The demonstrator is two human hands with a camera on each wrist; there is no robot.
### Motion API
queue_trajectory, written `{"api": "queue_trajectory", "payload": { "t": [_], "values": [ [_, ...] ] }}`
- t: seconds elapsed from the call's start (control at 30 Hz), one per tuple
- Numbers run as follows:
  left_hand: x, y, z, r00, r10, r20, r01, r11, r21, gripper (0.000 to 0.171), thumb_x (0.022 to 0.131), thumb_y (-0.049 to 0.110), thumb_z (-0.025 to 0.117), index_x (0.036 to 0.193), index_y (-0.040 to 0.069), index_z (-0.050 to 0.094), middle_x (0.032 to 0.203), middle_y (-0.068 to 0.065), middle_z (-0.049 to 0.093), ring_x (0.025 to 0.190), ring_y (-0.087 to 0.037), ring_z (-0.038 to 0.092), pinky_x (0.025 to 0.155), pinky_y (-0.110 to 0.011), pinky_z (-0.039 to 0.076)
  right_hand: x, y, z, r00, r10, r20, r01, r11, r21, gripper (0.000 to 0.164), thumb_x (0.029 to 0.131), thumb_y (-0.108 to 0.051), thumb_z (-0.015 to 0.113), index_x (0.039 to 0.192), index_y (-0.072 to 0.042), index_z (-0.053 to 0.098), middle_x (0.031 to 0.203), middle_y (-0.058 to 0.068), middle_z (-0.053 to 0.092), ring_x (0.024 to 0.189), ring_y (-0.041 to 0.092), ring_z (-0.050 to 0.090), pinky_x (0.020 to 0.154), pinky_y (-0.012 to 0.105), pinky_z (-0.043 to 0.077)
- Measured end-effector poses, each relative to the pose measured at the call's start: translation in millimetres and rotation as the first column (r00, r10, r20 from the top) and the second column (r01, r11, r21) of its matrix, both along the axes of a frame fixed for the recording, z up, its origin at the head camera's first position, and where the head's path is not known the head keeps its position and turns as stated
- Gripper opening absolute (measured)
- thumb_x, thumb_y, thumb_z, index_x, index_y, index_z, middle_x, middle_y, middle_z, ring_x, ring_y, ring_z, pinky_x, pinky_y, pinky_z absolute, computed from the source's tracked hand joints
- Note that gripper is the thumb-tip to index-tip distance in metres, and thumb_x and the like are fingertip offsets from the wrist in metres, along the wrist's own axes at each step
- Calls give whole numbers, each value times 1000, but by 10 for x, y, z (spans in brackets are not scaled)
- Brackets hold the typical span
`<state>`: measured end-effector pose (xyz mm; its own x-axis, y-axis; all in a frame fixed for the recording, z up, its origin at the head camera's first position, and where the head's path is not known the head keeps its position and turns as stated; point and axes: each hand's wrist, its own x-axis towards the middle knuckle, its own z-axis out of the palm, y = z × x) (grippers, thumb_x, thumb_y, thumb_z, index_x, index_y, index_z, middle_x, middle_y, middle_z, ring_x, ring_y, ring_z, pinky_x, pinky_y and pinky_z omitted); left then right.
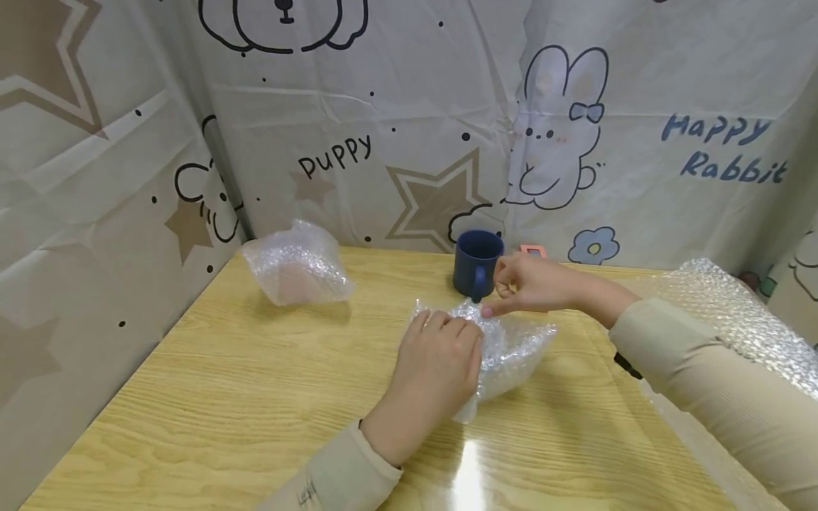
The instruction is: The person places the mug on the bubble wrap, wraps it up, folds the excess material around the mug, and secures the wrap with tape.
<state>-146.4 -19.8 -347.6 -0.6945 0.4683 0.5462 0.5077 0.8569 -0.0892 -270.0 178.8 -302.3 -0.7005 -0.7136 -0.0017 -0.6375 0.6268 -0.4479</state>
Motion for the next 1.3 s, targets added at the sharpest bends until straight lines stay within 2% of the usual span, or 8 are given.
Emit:
{"api": "queue_trajectory", "payload": {
  "t": [0.13, 0.3, 0.5, 0.67, 0.8, 0.87, 1.07, 1.3],
  "values": [
    [9, -1, -2, 1000, 3, 12, -3, 1000, 5, 17, 98, 24, 57, 100, 17, 72, 102, 5, 72, 100, -20, 63, 100, -42, 46, 14, -5, -2, 997, -53, 61, 49, 996, 69, 50, 83, -47, 77, 59, -15, 47, 68, -2, 46, 67, 15, 44, 63, 30, 38],
    [16, -15, -3, 1000, 1, 31, -2, 1000, 6, 17, 98, 24, 57, 99, 18, 72, 103, 4, 72, 102, -20, 62, 102, -45, 45, 64, -45, 21, 973, -160, 169, 127, 974, 189, 50, 86, -54, 70, 62, -14, 49, 62, -4, 42, 59, 13, 42, 56, 28, 35],
    [7, -41, -11, 1000, -5, 6, 5, 1000, 3, 16, 97, 24, 58, 97, 17, 72, 102, 4, 73, 100, -21, 63, 101, -45, 46, 78, -134, 101, 963, -183, 197, 116, 944, 308, 48, 89, -56, 64, 72, -12, 55, 67, -2, 47, 62, 13, 46, 57, 27, 37],
    [4, -32, -15, 1000, -10, 4, 10, 1000, 9, 14, 96, 23, 59, 98, 17, 71, 101, 4, 73, 99, -21, 63, 100, -46, 46, 24, -81, 160, 940, -150, 307, 53, 952, 302, 45, 99, -46, 54, 95, -3, 65, 87, 2, 63, 78, 17, 61, 69, 33, 50],
    [8, -8, -11, 1000, -15, 6, 15, 1000, 10, 15, 95, 23, 59, 98, 17, 72, 101, 3, 73, 99, -21, 64, 100, -46, 46, 1, 70, 213, 889, -118, 442, 6, 969, 245, 44, 105, -35, 43, 110, 2, 66, 108, 9, 68, 102, 24, 63, 89, 44, 53],
    [10, 3, -5, 1000, -18, 9, 18, 1000, 6, 16, 96, 24, 58, 98, 17, 72, 101, 3, 73, 99, -21, 64, 100, -46, 46, -4, 134, 221, 869, -117, 480, 7, 975, 224, 42, 105, -32, 44, 110, 3, 67, 110, 10, 68, 104, 24, 62, 92, 47, 52],
    [22, 22, 7, 1000, -23, 21, 23, 1000, 5, 17, 97, 24, 57, 99, 17, 72, 102, 3, 73, 100, -21, 64, 101, -46, 45, -32, 149, 110, 873, -116, 473, -7, 968, 252, 35, 103, -29, 48, 110, -1, 68, 105, 4, 68, 100, 20, 62, 91, 46, 52],
    [17, 25, 7, 1000, -24, 18, 24, 1000, 11, 18, 97, 24, 56, 99, 16, 72, 102, 3, 72, 100, -21, 64, 101, -46, 46, -49, 72, -38, 833, -140, 535, 8, 970, 241, 36, 93, -14, 49, 122, 1, 64, 120, 8, 65, 107, 20, 60, 96, 45, 51]
  ]
}}
